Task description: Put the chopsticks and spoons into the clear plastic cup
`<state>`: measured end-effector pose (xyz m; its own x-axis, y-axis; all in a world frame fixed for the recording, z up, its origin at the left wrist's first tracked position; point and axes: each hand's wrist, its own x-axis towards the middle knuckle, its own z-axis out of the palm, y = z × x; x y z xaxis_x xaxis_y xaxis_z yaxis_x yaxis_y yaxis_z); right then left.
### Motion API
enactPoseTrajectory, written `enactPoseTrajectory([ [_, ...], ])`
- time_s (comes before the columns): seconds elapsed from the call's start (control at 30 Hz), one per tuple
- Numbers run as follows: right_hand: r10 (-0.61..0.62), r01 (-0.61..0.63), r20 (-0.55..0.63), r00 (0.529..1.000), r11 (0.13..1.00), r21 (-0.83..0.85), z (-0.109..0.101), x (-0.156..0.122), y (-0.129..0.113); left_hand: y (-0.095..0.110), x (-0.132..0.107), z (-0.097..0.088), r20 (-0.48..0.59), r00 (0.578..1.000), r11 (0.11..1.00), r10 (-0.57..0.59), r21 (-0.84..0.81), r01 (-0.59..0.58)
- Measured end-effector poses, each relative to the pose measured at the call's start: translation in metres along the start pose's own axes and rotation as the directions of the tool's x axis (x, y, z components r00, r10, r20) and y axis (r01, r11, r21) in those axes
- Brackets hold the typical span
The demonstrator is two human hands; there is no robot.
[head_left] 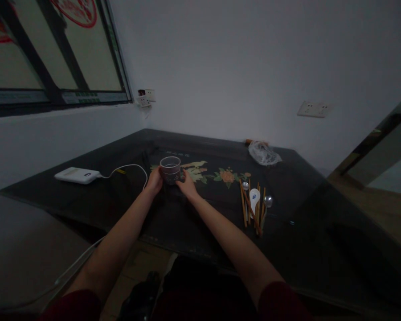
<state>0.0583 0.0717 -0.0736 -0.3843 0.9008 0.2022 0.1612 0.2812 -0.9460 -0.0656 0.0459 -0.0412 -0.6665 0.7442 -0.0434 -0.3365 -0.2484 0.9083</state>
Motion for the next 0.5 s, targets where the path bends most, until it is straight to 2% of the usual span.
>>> enactPoseTrajectory([
  [0.1,-0.02,0.02,0.019,1.0,0.999,0.025,0.005,0.002,0.002,-0.003,-0.001,0.003,0.003,0.996,0.994,-0.084,-0.077,0.084],
  [0.3,-0.063,0.06,0.034,0.997,0.994,0.087,0.001,-0.001,-0.002,-0.008,-0.004,0.006,0.034,0.992,0.987,-0.123,-0.1,0.125],
  [0.4,-0.075,0.074,0.028,0.997,0.996,0.055,-0.013,-0.008,-0.007,-0.01,-0.009,0.011,0.099,0.99,0.99,-0.101,-0.092,0.11],
  [0.5,-0.115,0.114,0.027,0.993,0.993,0.005,-0.038,-0.017,-0.009,-0.015,-0.021,0.025,0.171,0.985,0.998,-0.039,-0.041,0.046],
])
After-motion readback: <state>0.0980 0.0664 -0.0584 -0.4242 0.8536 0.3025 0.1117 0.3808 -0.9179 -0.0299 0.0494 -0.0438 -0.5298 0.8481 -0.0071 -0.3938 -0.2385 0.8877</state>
